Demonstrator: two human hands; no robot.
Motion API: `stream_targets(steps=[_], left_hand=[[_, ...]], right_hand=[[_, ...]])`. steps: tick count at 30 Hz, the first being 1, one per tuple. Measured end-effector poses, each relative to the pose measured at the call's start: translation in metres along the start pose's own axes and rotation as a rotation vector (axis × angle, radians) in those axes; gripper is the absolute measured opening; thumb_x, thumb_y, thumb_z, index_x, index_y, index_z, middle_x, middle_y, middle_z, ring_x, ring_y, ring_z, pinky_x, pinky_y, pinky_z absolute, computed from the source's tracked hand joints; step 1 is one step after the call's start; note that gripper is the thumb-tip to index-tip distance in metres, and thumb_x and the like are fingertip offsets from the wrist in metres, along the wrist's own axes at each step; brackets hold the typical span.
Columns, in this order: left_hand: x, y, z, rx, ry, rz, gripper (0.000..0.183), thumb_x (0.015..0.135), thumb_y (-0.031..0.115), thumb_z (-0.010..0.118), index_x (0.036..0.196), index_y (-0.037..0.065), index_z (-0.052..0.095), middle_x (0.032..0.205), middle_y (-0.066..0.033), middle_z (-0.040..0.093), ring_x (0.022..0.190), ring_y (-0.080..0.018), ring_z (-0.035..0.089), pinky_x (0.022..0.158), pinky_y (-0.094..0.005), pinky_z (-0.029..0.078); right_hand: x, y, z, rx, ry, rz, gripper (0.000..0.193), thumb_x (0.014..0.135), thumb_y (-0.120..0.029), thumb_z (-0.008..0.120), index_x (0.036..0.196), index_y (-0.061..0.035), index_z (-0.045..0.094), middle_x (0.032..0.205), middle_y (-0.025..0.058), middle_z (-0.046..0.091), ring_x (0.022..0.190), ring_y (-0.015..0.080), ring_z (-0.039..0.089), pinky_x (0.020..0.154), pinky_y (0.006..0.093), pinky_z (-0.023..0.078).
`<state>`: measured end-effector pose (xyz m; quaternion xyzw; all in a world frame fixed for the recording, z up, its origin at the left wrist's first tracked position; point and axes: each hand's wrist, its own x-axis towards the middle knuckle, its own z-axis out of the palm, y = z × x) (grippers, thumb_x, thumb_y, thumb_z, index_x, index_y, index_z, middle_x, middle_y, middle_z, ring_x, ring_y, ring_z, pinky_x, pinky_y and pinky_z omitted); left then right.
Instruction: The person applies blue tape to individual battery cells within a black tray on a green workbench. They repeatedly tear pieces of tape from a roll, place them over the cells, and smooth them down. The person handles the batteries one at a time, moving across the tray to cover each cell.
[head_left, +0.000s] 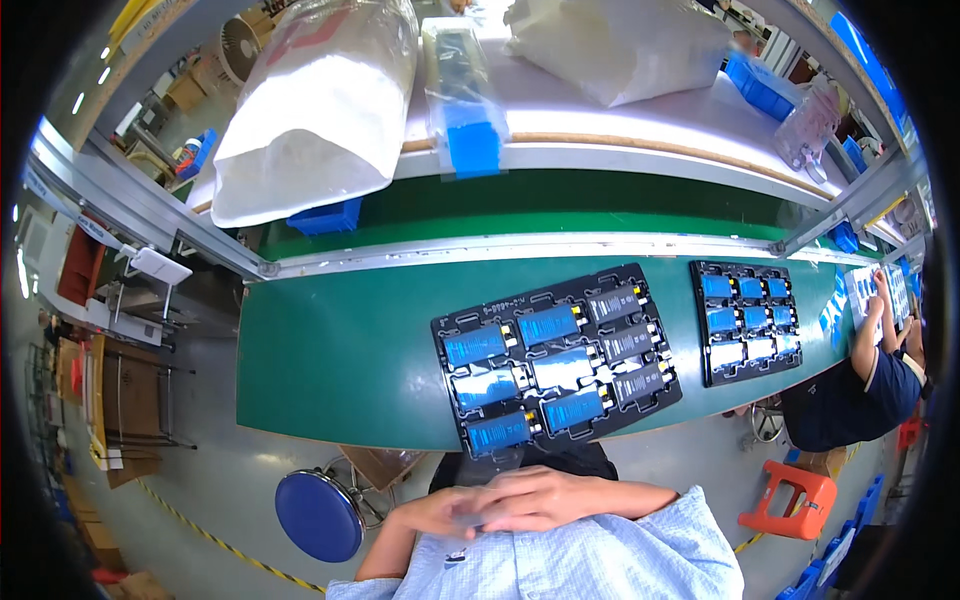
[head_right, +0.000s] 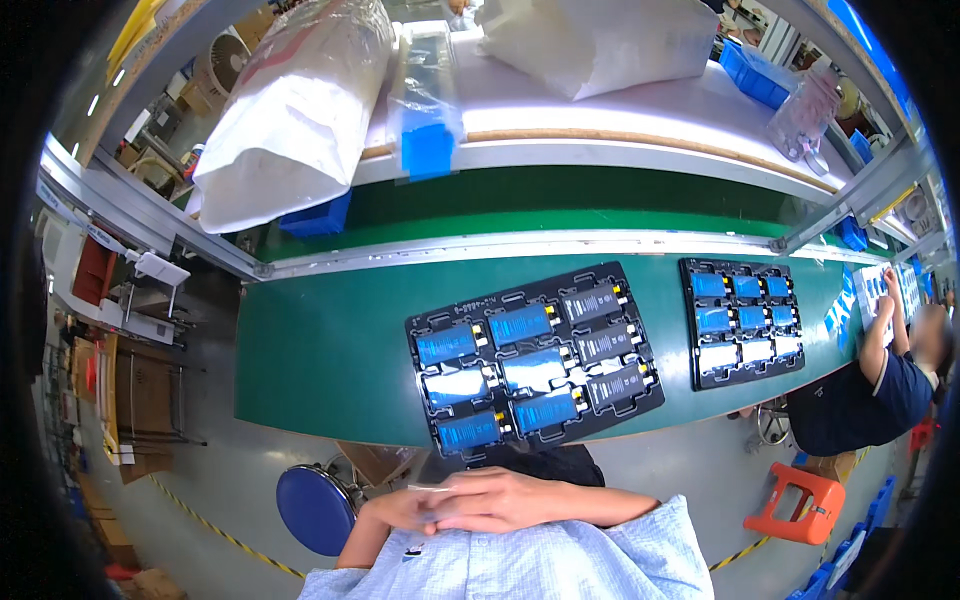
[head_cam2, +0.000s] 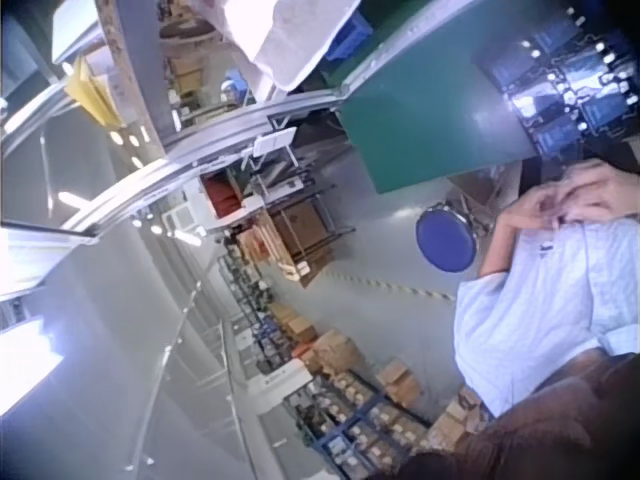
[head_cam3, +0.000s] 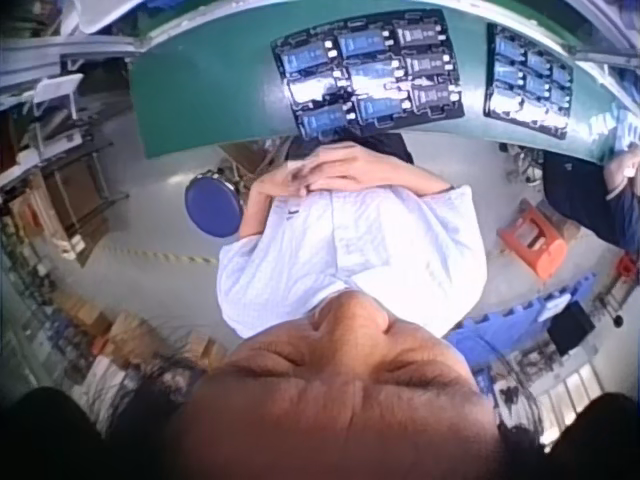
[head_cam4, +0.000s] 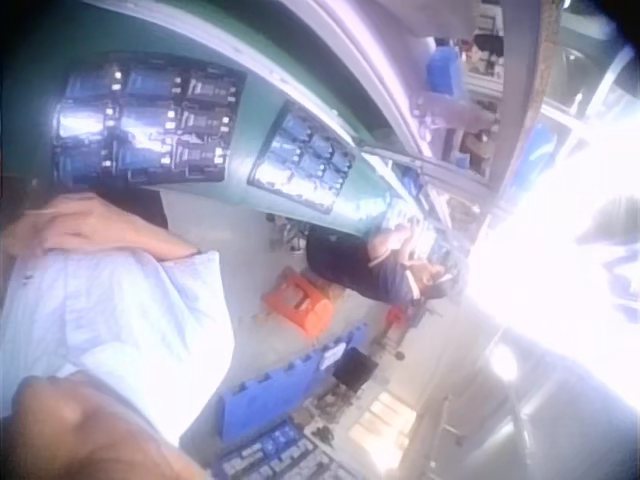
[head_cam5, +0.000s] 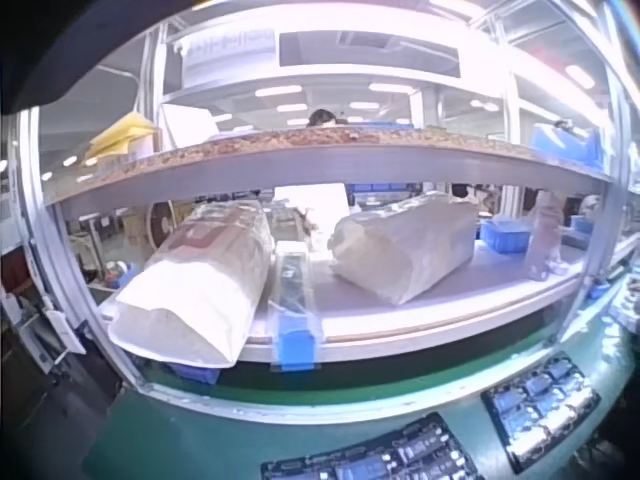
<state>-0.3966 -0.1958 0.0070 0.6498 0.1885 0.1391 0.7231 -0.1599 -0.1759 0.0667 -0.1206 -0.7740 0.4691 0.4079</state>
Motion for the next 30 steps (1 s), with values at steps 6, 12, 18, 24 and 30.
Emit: stream_targets(steps=[6, 12, 18, 24, 30], left_hand=[[-0.040, -0.058, 0.012, -0.307, 0.513, -0.364, 0.021, 0.092, 0.011, 0.062, 0.109, -0.001, 0.065, 0.099, -0.0102, 0.069, 0.083, -0.0140, 0.065, 0.071, -0.0266, 0.051], [-0.134, -0.294, 0.022, -1.322, 1.178, -0.464, 0.013, 0.090, 0.008, 0.055, 0.103, 0.004, 0.056, 0.066, -0.0025, 0.057, 0.053, -0.0118, 0.051, 0.047, -0.0234, 0.042], [-0.158, -0.392, -0.008, -1.294, 1.651, -0.565, 0.003, 0.089, 0.009, 0.056, 0.089, 0.007, 0.054, 0.070, -0.0053, 0.059, 0.053, -0.0140, 0.054, 0.045, -0.0272, 0.044], [-0.144, -0.348, -0.060, -1.114, 1.903, -0.646, 0.023, 0.088, 0.018, 0.066, 0.103, 0.004, 0.053, 0.093, -0.0116, 0.062, 0.072, -0.0216, 0.063, 0.055, -0.0342, 0.053], [-0.074, -0.206, -0.054, -0.002, 2.251, -0.380, 0.053, 0.087, 0.012, 0.068, 0.130, -0.003, 0.041, 0.119, -0.0163, 0.051, 0.100, -0.0278, 0.056, 0.082, -0.0393, 0.051]], right_hand=[[0.017, -0.001, 0.017, -0.207, -0.044, 0.086, 0.034, 0.088, -0.019, 0.068, 0.112, 0.0037, 0.059, 0.125, 0.0174, 0.056, 0.105, 0.0332, 0.063, 0.088, 0.0385, 0.054], [-0.036, 0.009, -0.062, -0.717, 0.834, 0.531, 0.006, 0.080, 0.001, 0.066, 0.080, -0.0031, 0.061, 0.079, 0.0067, 0.063, 0.070, 0.0138, 0.058, 0.065, 0.0267, 0.048], [-0.124, 0.037, -0.149, -1.202, 1.068, 0.745, 0.026, 0.095, -0.023, 0.063, 0.084, 0.0005, 0.060, 0.073, 0.0035, 0.050, 0.063, 0.0119, 0.043, 0.058, 0.0271, 0.038], [-0.187, 0.052, -0.173, -1.004, 0.872, 1.103, 0.044, 0.100, -0.037, 0.051, 0.086, 0.0045, 0.058, 0.066, 0.0120, 0.051, 0.060, 0.0156, 0.041, 0.057, 0.0338, 0.038], [-0.161, 0.044, -0.156, -1.024, 0.906, 1.235, 0.050, 0.102, -0.035, 0.041, 0.085, 0.0075, 0.060, 0.075, 0.0282, 0.060, 0.063, 0.0354, 0.056, 0.061, 0.0464, 0.042]])
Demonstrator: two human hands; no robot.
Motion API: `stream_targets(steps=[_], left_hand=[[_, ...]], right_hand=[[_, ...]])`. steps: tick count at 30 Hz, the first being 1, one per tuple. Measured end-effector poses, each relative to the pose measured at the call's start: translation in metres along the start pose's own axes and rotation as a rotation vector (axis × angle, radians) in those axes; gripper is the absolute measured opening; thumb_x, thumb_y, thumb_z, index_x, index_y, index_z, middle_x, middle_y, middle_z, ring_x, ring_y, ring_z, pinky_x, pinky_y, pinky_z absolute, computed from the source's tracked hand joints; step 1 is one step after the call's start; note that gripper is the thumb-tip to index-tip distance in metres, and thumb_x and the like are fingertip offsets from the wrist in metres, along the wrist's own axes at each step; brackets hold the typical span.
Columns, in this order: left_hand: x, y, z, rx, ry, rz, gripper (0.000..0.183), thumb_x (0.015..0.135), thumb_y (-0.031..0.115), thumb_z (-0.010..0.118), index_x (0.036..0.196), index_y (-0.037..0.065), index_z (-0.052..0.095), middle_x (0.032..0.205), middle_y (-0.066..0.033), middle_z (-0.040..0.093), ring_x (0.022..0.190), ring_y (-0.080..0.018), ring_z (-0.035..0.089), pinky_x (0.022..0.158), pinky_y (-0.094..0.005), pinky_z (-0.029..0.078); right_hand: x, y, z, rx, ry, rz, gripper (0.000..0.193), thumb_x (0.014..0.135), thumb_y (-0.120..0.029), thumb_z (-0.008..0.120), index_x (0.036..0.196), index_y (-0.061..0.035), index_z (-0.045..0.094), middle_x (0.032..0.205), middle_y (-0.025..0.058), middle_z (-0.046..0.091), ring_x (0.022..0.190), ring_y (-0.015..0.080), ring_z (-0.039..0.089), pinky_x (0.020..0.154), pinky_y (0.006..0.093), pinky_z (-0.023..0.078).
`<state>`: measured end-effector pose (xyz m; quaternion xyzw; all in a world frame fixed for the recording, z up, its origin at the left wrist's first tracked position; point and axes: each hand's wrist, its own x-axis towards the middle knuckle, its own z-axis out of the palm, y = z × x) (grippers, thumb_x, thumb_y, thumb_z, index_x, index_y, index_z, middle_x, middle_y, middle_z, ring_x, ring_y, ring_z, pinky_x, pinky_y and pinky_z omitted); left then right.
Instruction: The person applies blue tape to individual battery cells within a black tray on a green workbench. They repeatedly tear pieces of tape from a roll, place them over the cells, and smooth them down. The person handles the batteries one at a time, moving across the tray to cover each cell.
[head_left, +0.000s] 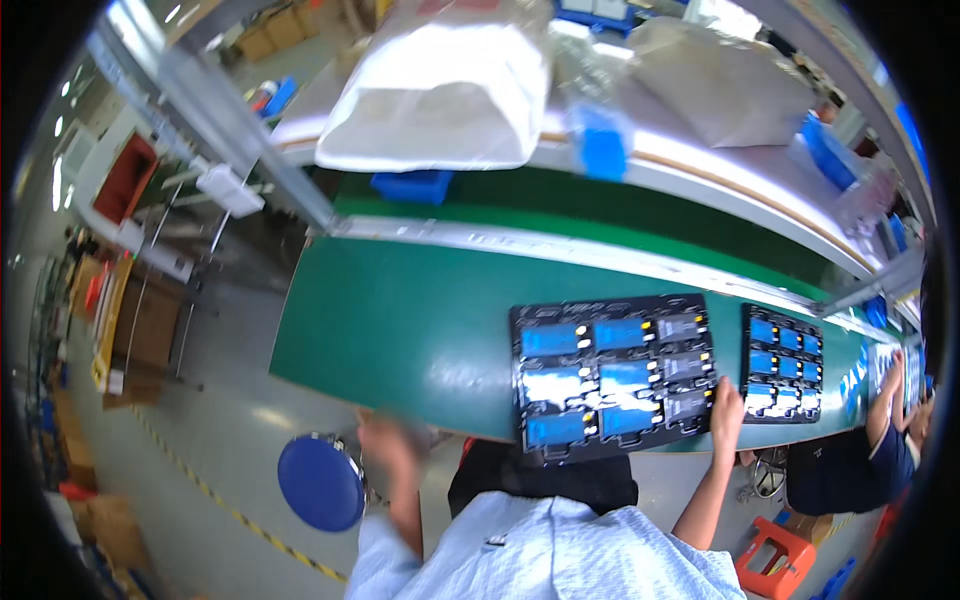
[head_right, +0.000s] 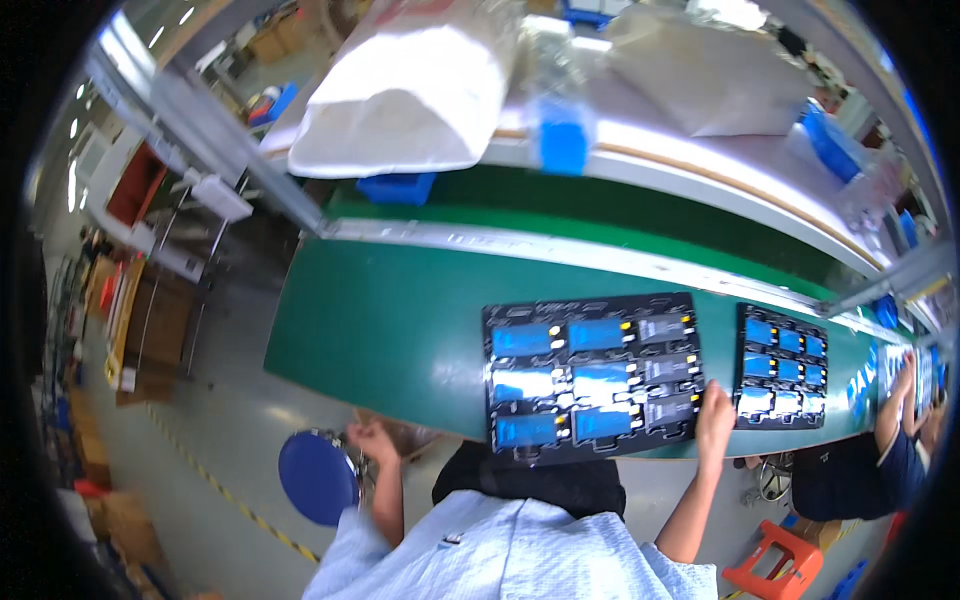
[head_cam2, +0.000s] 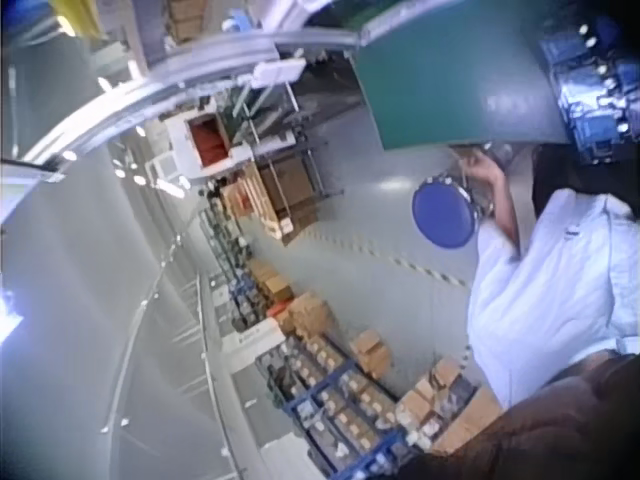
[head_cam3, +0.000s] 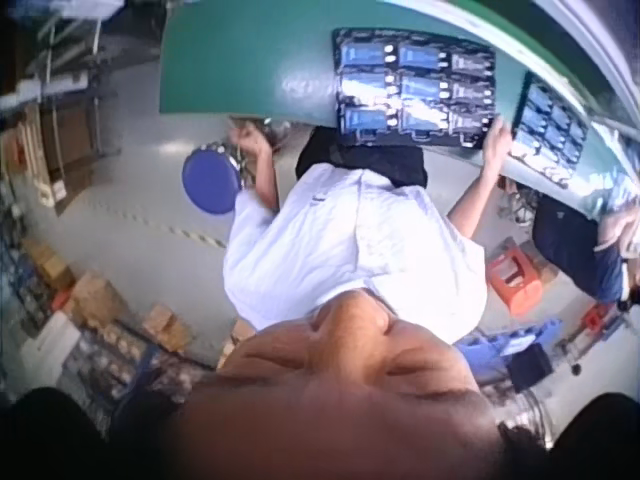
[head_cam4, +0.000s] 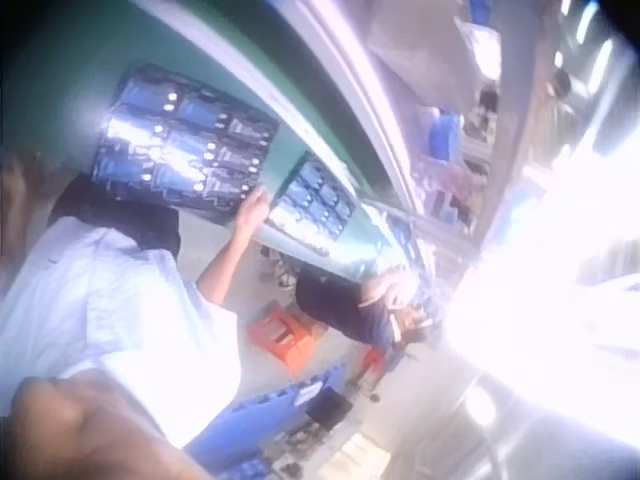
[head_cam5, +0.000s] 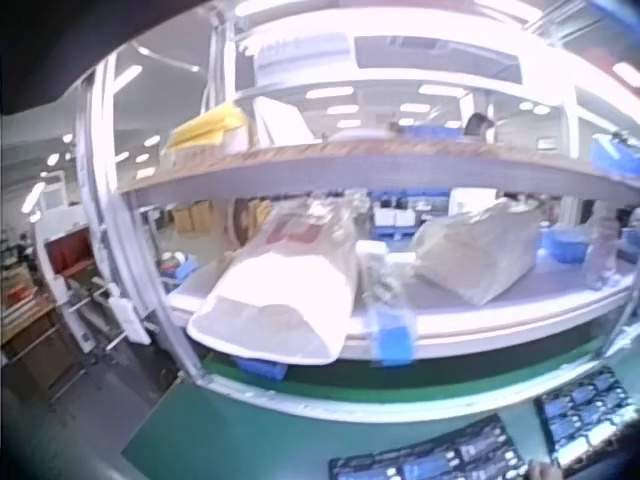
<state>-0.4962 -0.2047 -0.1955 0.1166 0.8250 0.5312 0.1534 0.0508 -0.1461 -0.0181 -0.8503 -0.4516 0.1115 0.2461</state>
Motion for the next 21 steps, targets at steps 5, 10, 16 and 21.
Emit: stream_targets(steps=[5, 10, 16, 21], left_hand=[[-0.132, 0.170, -0.025, 0.136, -0.387, 0.905, 0.053, 0.094, 0.011, 0.054, 0.141, -0.001, 0.032, 0.142, -0.0230, 0.034, 0.129, -0.0344, 0.039, 0.109, -0.0423, 0.030], [-0.185, 0.185, 0.024, 0.150, -0.980, 0.842, 0.066, 0.098, 0.027, 0.047, 0.146, -0.009, 0.018, 0.153, -0.0321, 0.010, 0.142, -0.0471, 0.014, 0.115, -0.0489, 0.016], [-0.152, 0.203, 0.048, 0.153, -1.012, 0.905, 0.066, 0.101, 0.032, 0.043, 0.146, -0.009, 0.019, 0.152, -0.0328, 0.014, 0.141, -0.0459, 0.019, 0.115, -0.0477, 0.018], [-0.136, 0.254, 0.062, 0.350, -0.865, 1.141, 0.071, 0.094, 0.034, 0.057, 0.143, -0.007, 0.026, 0.151, -0.0309, 0.018, 0.138, -0.0480, 0.020, 0.113, -0.0530, 0.020]], right_hand=[[-0.010, -0.018, 0.005, -0.036, 0.083, -0.057, 0.044, 0.101, -0.025, 0.038, 0.085, 0.0097, 0.059, 0.088, 0.0298, 0.061, 0.081, 0.0474, 0.058, 0.071, 0.0515, 0.044], [-0.014, -0.026, 0.007, -0.042, 0.147, -0.101, 0.040, 0.100, -0.022, 0.039, 0.081, 0.0080, 0.058, 0.084, 0.0293, 0.060, 0.077, 0.0474, 0.058, 0.068, 0.0524, 0.044], [-0.021, -0.034, 0.021, 0.018, 0.179, -0.086, 0.037, 0.099, -0.019, 0.042, 0.078, 0.0070, 0.058, 0.080, 0.0275, 0.059, 0.074, 0.0459, 0.057, 0.067, 0.0524, 0.043], [-0.005, -0.066, -0.001, 0.034, 0.163, -0.196, 0.033, 0.098, -0.018, 0.044, 0.079, 0.0050, 0.057, 0.087, 0.0257, 0.059, 0.079, 0.0439, 0.057, 0.069, 0.0512, 0.044]])
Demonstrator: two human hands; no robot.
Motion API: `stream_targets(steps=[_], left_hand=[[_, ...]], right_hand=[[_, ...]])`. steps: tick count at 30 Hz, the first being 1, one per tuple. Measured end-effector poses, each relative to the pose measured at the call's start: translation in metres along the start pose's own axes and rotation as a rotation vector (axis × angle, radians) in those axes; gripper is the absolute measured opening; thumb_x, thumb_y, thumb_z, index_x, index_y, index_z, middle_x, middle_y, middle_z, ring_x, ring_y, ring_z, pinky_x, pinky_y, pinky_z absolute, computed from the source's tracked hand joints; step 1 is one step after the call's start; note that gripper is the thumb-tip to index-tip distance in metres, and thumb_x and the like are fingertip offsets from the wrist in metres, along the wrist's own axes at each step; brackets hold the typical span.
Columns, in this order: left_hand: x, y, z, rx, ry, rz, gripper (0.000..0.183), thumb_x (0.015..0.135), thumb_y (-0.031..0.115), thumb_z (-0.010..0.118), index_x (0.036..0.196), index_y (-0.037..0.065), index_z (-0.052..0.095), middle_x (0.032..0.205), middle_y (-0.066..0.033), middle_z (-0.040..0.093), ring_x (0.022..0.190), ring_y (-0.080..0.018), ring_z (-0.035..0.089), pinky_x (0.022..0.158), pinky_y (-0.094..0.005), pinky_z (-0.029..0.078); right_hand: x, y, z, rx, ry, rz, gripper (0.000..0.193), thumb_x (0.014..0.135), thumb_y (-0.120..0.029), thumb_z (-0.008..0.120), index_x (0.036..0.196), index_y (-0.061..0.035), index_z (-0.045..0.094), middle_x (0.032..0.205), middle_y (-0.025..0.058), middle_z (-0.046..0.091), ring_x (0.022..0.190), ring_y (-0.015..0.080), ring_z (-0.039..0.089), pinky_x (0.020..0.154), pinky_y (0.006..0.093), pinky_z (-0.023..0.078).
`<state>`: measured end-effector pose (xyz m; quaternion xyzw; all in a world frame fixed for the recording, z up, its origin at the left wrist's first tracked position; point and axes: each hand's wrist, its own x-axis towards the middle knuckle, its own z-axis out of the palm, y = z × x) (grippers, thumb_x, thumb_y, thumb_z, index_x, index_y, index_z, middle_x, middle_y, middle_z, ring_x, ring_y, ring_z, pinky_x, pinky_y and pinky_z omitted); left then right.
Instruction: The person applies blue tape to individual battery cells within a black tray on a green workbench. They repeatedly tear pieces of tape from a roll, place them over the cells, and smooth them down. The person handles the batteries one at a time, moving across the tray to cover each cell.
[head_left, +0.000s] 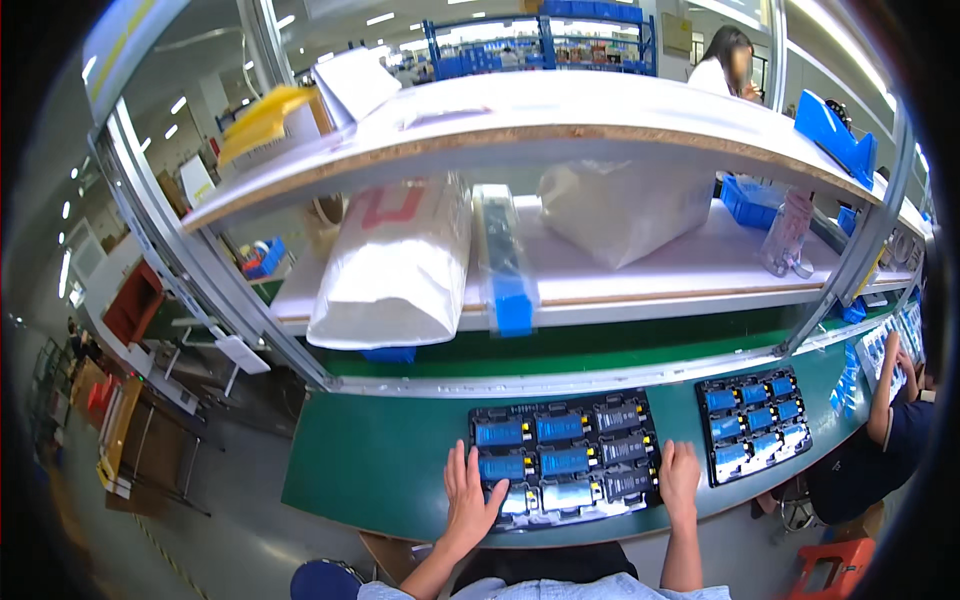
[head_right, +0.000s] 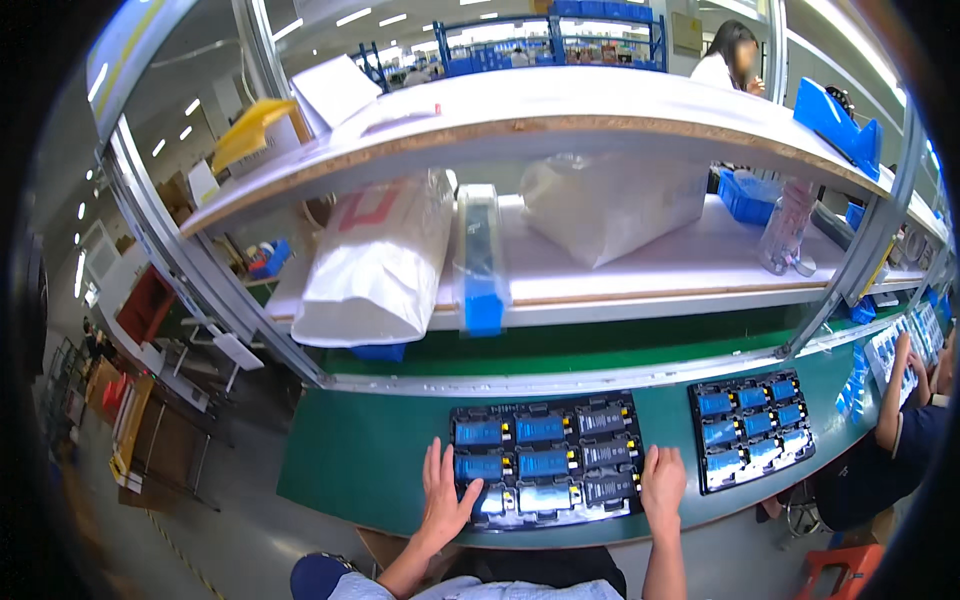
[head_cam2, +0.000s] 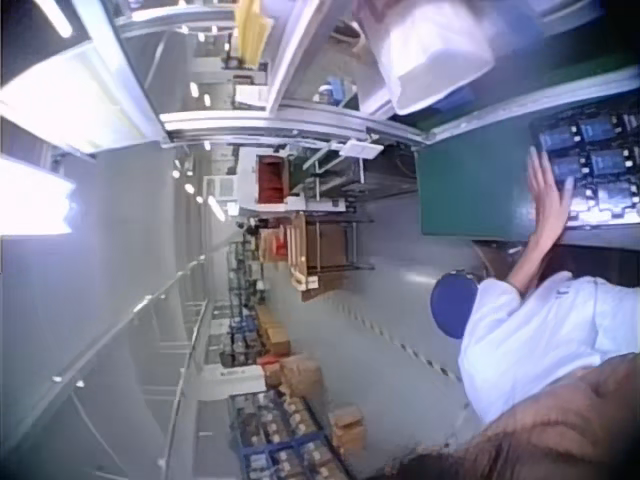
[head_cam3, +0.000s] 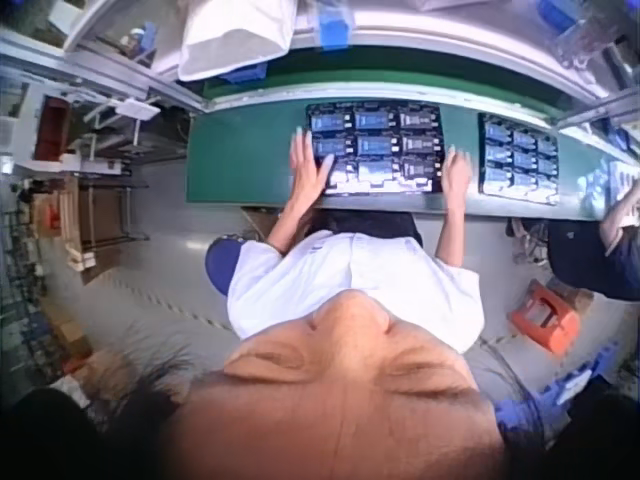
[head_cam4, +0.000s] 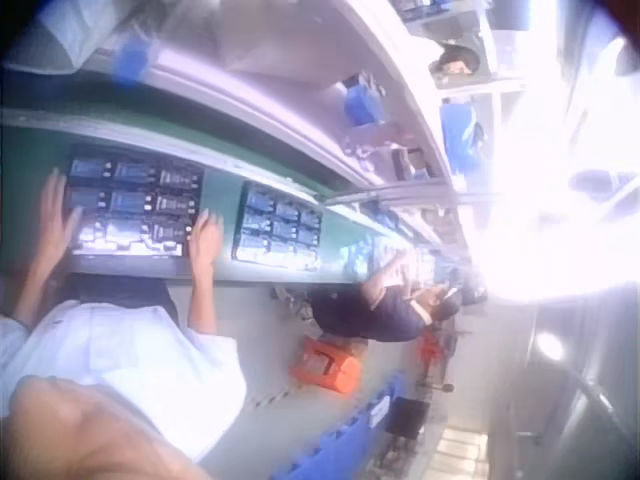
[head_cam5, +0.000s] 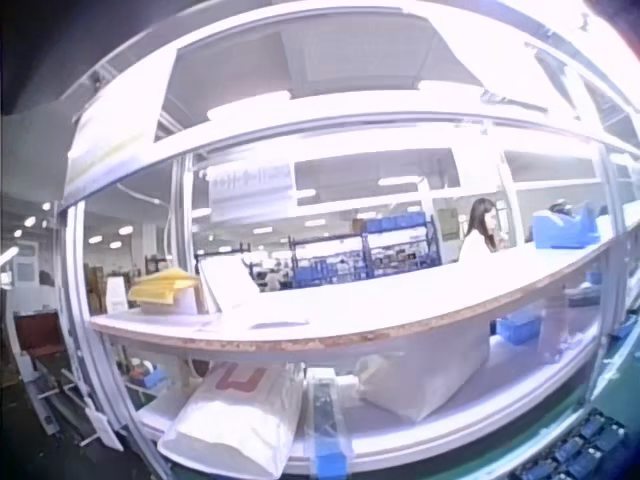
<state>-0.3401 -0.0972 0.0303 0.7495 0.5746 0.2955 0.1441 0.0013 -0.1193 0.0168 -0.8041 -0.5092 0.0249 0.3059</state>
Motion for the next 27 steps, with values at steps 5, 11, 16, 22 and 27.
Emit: stream_targets(steps=[5, 11, 16, 22, 27], left_hand=[[0.132, 0.064, -0.058, 0.105, 0.194, 0.378, 0.080, 0.080, 0.014, 0.071, 0.145, 0.000, 0.027, 0.151, -0.0253, 0.019, 0.138, -0.0447, 0.022, 0.113, -0.0542, 0.020], [0.241, 0.076, -0.066, 0.455, 0.079, 0.453, 0.070, 0.073, -0.002, 0.068, 0.137, 0.004, 0.042, 0.145, -0.0201, 0.036, 0.133, -0.0386, 0.036, 0.106, -0.0466, 0.037], [0.263, 0.071, -0.069, 0.333, 0.189, 0.535, 0.049, 0.074, -0.006, 0.056, 0.122, 0.000, 0.053, 0.109, -0.0183, 0.062, 0.103, -0.0356, 0.060, 0.081, -0.0420, 0.052], [0.266, 0.085, -0.057, -0.536, 0.422, 0.209, 0.038, 0.089, 0.007, 0.063, 0.125, -0.004, 0.055, 0.106, -0.0156, 0.068, 0.096, -0.0275, 0.066, 0.082, -0.0350, 0.053], [0.236, 0.133, -0.019, -1.609, 0.533, -0.040, 0.032, 0.094, 0.003, 0.059, 0.123, 0.005, 0.048, 0.116, -0.0067, 0.059, 0.105, -0.0174, 0.061, 0.090, -0.0414, 0.056]], right_hand=[[0.093, -0.082, -0.004, 0.673, -0.283, -0.219, 0.026, 0.095, -0.022, 0.055, 0.096, 0.0035, 0.063, 0.084, 0.0131, 0.063, 0.080, 0.0214, 0.061, 0.074, 0.0322, 0.048], [0.148, -0.177, 0.035, 1.123, -0.687, -0.212, 0.042, 0.101, -0.035, 0.048, 0.112, 0.0042, 0.059, 0.105, 0.0128, 0.065, 0.095, 0.0188, 0.063, 0.084, 0.0299, 0.049], [0.150, -0.210, 0.040, 1.449, -0.935, -0.048, 0.050, 0.101, -0.038, 0.045, 0.122, 0.0067, 0.051, 0.116, 0.0186, 0.061, 0.109, 0.0253, 0.060, 0.093, 0.0353, 0.049], [0.174, -0.251, 0.029, 1.661, -0.760, -0.003, 0.047, 0.102, -0.036, 0.042, 0.124, 0.0051, 0.048, 0.117, 0.0188, 0.060, 0.112, 0.0260, 0.059, 0.095, 0.0387, 0.048], [0.212, -0.268, 0.009, 1.205, -0.332, -0.230, 0.056, 0.088, -0.032, 0.061, 0.124, 0.0082, 0.049, 0.113, 0.0230, 0.062, 0.108, 0.0293, 0.061, 0.092, 0.0399, 0.047]])
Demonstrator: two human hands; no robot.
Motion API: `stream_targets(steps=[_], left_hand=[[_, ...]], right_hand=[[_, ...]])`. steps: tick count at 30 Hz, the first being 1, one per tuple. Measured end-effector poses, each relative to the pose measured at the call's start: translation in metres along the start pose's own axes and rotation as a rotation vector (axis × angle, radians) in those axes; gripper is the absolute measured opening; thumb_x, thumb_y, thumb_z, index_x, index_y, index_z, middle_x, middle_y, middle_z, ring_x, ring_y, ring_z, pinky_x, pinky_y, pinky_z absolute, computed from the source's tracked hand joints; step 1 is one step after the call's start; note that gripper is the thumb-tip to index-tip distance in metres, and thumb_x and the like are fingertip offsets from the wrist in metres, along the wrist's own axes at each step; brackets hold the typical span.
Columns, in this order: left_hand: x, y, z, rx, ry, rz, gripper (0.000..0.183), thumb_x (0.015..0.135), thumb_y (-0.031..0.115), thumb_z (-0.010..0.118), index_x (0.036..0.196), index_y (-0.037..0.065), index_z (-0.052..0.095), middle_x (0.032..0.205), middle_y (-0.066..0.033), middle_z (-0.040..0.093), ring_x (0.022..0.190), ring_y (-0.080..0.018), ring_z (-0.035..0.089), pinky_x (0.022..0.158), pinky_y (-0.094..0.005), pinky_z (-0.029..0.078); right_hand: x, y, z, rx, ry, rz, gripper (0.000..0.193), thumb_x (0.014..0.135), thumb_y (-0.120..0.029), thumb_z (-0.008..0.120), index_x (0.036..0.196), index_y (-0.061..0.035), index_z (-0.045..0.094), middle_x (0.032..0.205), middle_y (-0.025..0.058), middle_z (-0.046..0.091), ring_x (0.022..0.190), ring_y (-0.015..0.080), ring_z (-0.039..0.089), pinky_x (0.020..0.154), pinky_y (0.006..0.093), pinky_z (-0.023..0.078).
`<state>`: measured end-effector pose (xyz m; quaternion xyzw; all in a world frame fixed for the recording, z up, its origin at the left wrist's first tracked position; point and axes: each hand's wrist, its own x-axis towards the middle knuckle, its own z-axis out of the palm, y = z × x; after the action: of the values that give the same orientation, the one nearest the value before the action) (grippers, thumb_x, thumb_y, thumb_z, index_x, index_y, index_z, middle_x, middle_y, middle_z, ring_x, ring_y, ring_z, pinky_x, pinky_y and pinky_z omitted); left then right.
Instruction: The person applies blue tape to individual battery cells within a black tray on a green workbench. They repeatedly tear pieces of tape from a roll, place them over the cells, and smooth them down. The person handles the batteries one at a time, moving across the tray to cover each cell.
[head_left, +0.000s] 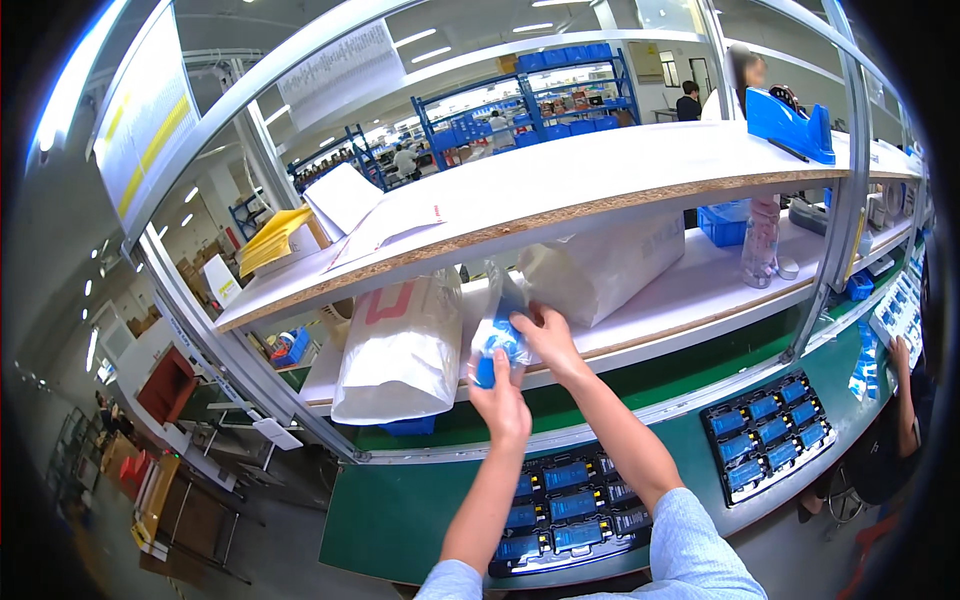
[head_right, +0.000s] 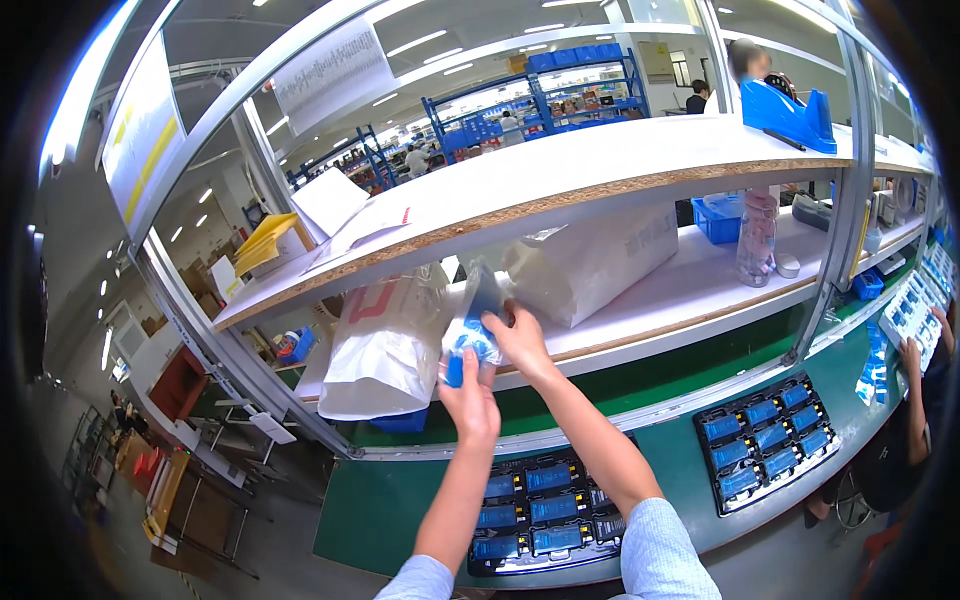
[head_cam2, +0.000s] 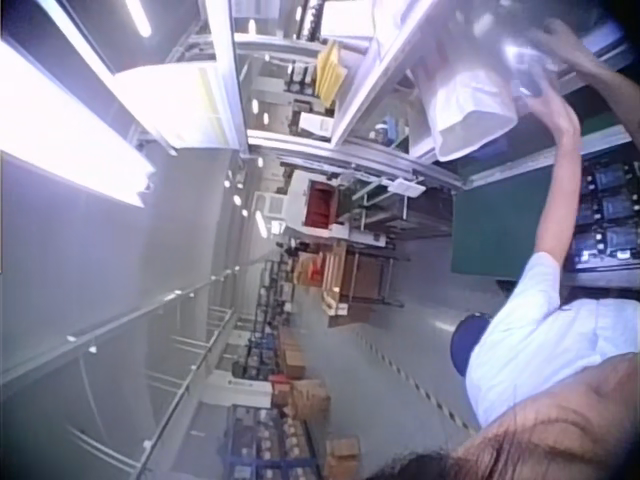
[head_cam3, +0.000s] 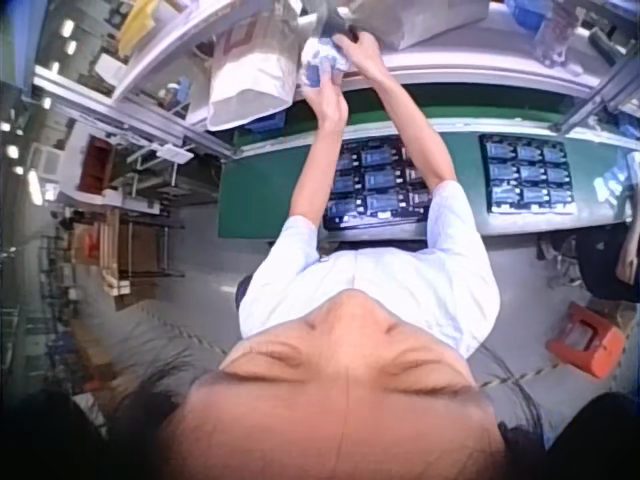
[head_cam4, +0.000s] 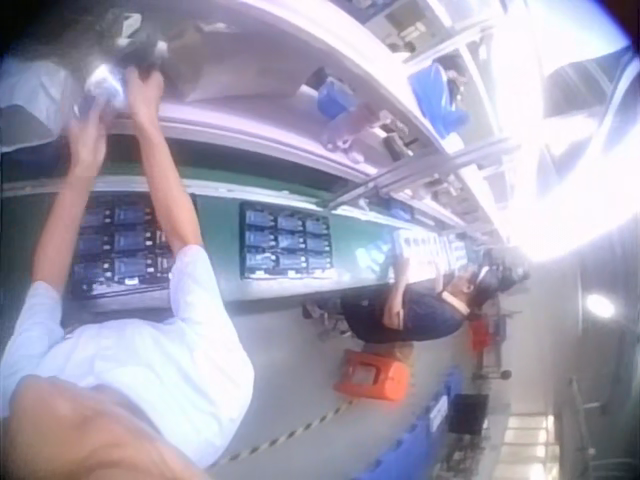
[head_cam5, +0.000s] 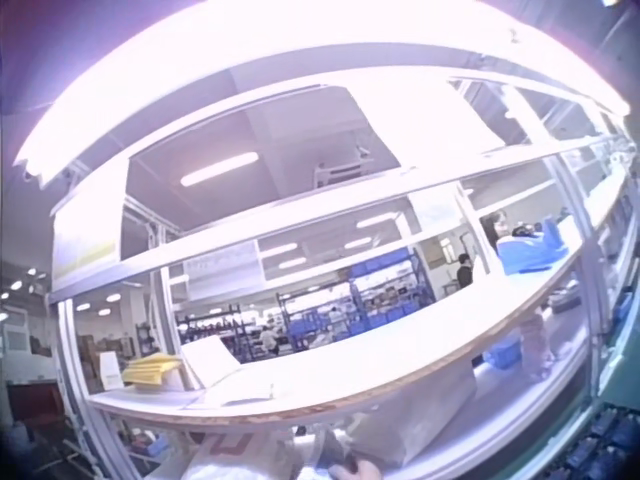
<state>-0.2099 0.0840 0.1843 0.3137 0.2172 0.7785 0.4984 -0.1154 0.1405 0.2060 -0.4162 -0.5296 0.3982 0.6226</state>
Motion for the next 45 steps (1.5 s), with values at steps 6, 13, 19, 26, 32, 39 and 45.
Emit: stream_targets(steps=[6, 13, 19, 26, 32, 39, 45], left_hand=[[-0.015, -0.016, -0.024, 0.020, 0.133, -0.287, 0.036, 0.097, 0.019, 0.058, 0.129, 0.011, 0.045, 0.121, -0.0048, 0.054, 0.110, -0.0201, 0.055, 0.090, -0.0474, 0.053], [-0.023, -0.001, -0.067, 0.151, -0.194, -0.363, 0.047, 0.096, 0.018, 0.059, 0.135, 0.002, 0.038, 0.121, -0.0116, 0.055, 0.103, -0.0241, 0.060, 0.087, -0.0429, 0.054], [-0.012, 0.004, -0.069, 0.247, -0.141, -0.314, 0.055, 0.092, 0.007, 0.061, 0.136, -0.001, 0.031, 0.117, -0.0155, 0.058, 0.100, -0.0235, 0.064, 0.075, -0.0385, 0.060], [0.010, -0.011, -0.071, 0.385, -0.065, -0.311, 0.047, 0.095, 0.030, 0.060, 0.124, 0.002, 0.037, 0.102, -0.0128, 0.061, 0.080, -0.0183, 0.064, 0.055, -0.0298, 0.057], [-0.014, 0.018, -0.064, 0.364, -0.256, -0.330, 0.062, 0.099, 0.027, 0.051, 0.144, 0.002, 0.018, 0.117, -0.0163, 0.056, 0.090, -0.0241, 0.064, 0.067, -0.0356, 0.059], [-0.010, 0.002, -0.062, 0.182, -0.197, -0.370, 0.064, 0.092, 0.002, 0.054, 0.144, -0.002, 0.017, 0.112, -0.0154, 0.059, 0.092, -0.0236, 0.064, 0.075, -0.0404, 0.061], [-0.018, 0.007, -0.059, 0.135, -0.242, -0.399, 0.042, 0.092, 0.005, 0.054, 0.130, -0.001, 0.037, 0.111, -0.0133, 0.059, 0.094, -0.0231, 0.063, 0.079, -0.0416, 0.060]], right_hand=[[0.012, 0.015, 0.011, -0.547, -0.095, -0.238, 0.052, 0.073, -0.028, 0.073, 0.109, 0.0065, 0.061, 0.108, 0.0278, 0.064, 0.099, 0.0446, 0.061, 0.088, 0.0450, 0.048], [-0.021, 0.025, -0.009, -0.700, 0.171, -0.583, 0.025, 0.080, -0.025, 0.073, 0.086, -0.0012, 0.067, 0.099, 0.0150, 0.064, 0.097, 0.0339, 0.056, 0.086, 0.0416, 0.045], [-0.076, -0.001, -0.033, -0.636, -0.261, -0.703, 0.016, 0.077, -0.012, 0.072, 0.089, -0.0025, 0.069, 0.104, 0.0120, 0.061, 0.099, 0.0306, 0.055, 0.086, 0.0397, 0.047], [-0.076, -0.006, -0.013, -1.046, -0.250, -0.788, 0.029, 0.083, -0.023, 0.068, 0.101, -0.0006, 0.065, 0.119, 0.0132, 0.055, 0.107, 0.0329, 0.050, 0.093, 0.0411, 0.042], [-0.066, -0.007, -0.019, -1.040, -0.189, -0.932, 0.019, 0.083, -0.019, 0.066, 0.092, -0.0013, 0.066, 0.109, 0.0113, 0.058, 0.102, 0.0291, 0.052, 0.087, 0.0398, 0.043], [-0.057, -0.008, -0.014, -0.757, -0.178, -0.756, 0.011, 0.079, -0.011, 0.070, 0.081, -0.0001, 0.070, 0.096, 0.0094, 0.063, 0.093, 0.0275, 0.055, 0.082, 0.0380, 0.046], [-0.063, -0.016, -0.015, -0.707, -0.180, -0.568, 0.013, 0.074, -0.011, 0.072, 0.082, -0.0004, 0.073, 0.091, 0.0106, 0.064, 0.091, 0.0282, 0.054, 0.081, 0.0385, 0.047]])
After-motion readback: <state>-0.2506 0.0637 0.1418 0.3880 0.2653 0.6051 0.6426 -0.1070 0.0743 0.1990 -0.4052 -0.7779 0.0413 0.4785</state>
